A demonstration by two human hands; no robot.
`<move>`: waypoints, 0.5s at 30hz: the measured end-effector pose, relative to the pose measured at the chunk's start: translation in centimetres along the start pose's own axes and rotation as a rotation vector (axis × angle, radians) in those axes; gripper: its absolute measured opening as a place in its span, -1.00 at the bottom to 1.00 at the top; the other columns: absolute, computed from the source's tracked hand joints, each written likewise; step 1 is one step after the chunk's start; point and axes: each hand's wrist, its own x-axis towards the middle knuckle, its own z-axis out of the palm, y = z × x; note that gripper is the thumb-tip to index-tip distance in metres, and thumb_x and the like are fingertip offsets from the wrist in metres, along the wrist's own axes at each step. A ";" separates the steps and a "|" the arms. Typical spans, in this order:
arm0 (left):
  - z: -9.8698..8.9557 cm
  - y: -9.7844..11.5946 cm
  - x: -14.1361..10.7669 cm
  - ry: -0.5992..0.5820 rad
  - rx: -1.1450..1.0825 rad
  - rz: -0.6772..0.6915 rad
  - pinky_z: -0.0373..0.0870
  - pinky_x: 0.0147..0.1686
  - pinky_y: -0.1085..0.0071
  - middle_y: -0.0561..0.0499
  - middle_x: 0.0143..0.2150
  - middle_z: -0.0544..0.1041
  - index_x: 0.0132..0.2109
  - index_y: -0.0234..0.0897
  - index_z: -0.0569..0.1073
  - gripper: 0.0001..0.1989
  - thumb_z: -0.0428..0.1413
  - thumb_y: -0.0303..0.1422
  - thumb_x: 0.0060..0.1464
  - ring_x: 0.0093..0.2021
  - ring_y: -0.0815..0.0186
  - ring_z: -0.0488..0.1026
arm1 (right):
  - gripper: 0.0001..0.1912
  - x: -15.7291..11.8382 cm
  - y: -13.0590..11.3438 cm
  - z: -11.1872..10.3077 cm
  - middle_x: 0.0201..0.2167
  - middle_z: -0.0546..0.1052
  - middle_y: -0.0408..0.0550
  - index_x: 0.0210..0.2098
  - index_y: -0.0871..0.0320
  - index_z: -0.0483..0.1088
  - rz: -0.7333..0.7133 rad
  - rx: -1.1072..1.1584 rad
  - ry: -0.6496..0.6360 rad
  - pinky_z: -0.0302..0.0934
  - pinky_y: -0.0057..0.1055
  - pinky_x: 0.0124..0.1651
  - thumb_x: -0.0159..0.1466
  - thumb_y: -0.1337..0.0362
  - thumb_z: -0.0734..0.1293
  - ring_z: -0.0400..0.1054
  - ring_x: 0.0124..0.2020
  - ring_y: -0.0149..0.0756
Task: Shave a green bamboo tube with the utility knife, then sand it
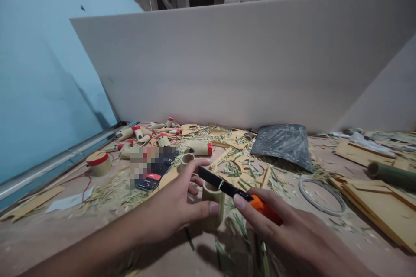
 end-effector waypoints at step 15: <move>-4.7 4.0 -0.5 0.384 0.259 0.343 0.43 -0.10 0.37 0.01 0.00 0.59 0.08 -0.07 0.57 -0.71 0.17 -0.06 0.36 -0.02 0.22 0.51 | -0.13 0.0 0.9 1.5 0.15 0.62 0.22 0.62 0.03 -0.27 -0.248 0.092 0.114 0.57 -0.36 -0.19 0.48 0.41 0.25 0.67 -0.18 -0.14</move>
